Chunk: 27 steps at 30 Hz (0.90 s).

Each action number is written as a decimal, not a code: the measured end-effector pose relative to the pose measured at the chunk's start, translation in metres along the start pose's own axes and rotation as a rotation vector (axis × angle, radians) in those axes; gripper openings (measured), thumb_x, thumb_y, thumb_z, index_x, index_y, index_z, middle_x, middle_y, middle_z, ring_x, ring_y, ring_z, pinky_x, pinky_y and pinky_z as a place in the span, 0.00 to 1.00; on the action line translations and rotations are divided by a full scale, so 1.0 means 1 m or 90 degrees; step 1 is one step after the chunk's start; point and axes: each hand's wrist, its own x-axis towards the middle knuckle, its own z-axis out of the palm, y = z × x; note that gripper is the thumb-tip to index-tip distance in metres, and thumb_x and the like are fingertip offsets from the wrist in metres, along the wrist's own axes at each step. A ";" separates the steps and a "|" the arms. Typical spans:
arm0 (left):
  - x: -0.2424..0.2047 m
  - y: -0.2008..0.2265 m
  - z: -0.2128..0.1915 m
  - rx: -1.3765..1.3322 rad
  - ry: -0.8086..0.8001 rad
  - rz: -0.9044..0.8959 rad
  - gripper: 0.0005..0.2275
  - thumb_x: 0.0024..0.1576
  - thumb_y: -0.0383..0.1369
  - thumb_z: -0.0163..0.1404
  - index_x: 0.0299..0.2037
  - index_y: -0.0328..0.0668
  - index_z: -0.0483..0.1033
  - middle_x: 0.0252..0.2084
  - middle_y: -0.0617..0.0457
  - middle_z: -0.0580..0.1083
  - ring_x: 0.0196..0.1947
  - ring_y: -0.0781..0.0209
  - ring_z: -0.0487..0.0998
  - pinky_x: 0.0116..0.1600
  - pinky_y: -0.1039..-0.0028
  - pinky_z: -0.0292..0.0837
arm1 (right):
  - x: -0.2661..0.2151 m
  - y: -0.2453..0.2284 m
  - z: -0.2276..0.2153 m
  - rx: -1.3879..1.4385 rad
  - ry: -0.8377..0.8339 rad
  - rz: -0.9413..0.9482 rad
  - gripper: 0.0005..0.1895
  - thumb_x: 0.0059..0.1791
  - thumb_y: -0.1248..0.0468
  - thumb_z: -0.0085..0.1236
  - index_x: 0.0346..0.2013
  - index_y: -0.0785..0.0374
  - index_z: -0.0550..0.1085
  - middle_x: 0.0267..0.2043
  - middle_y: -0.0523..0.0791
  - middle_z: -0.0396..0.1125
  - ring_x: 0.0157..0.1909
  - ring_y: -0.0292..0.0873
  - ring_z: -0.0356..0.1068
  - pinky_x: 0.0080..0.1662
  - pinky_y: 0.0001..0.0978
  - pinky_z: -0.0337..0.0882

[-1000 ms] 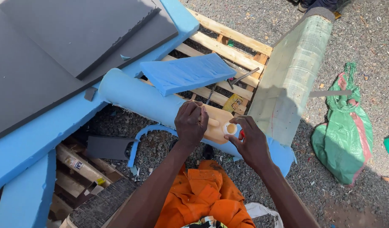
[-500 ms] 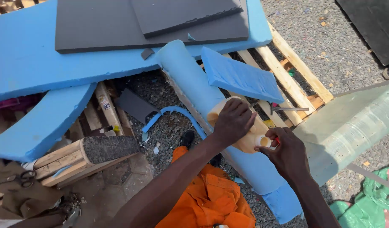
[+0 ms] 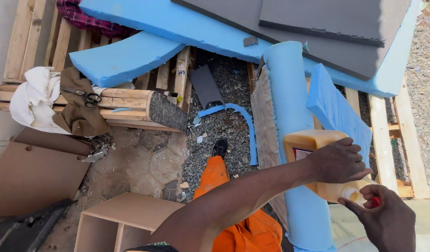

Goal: Applying and spreading adhesive onto foam padding and a wooden frame for upholstery.

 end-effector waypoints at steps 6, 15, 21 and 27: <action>0.005 0.000 0.014 -0.020 -0.036 -0.018 0.21 0.64 0.39 0.41 0.15 0.50 0.67 0.17 0.55 0.68 0.30 0.51 0.68 0.45 0.61 0.57 | 0.017 0.026 0.013 -0.008 0.026 0.016 0.29 0.34 0.41 0.81 0.35 0.56 0.79 0.25 0.42 0.70 0.30 0.42 0.68 0.47 0.29 0.65; 0.013 -0.008 0.045 -0.069 -0.256 -0.074 0.28 0.62 0.42 0.32 0.10 0.51 0.74 0.16 0.52 0.77 0.21 0.49 0.75 0.52 0.61 0.64 | 0.020 0.012 -0.002 -0.074 0.005 0.017 0.30 0.33 0.37 0.77 0.33 0.54 0.77 0.27 0.43 0.74 0.32 0.45 0.73 0.48 0.34 0.69; 0.014 -0.014 0.000 -0.038 -0.393 -0.114 0.24 0.65 0.37 0.40 0.11 0.51 0.66 0.13 0.58 0.70 0.14 0.59 0.63 0.27 0.63 0.53 | -0.014 -0.032 -0.016 0.140 -0.012 -0.063 0.25 0.32 0.55 0.84 0.30 0.57 0.72 0.23 0.41 0.63 0.28 0.40 0.56 0.34 0.32 0.60; -0.084 -0.005 -0.112 0.120 -0.322 -0.313 0.28 0.69 0.44 0.40 0.14 0.42 0.73 0.13 0.51 0.70 0.14 0.46 0.73 0.23 0.53 0.61 | -0.041 -0.057 0.002 0.398 0.028 -0.046 0.18 0.48 0.50 0.68 0.28 0.59 0.73 0.29 0.41 0.68 0.33 0.40 0.64 0.39 0.30 0.64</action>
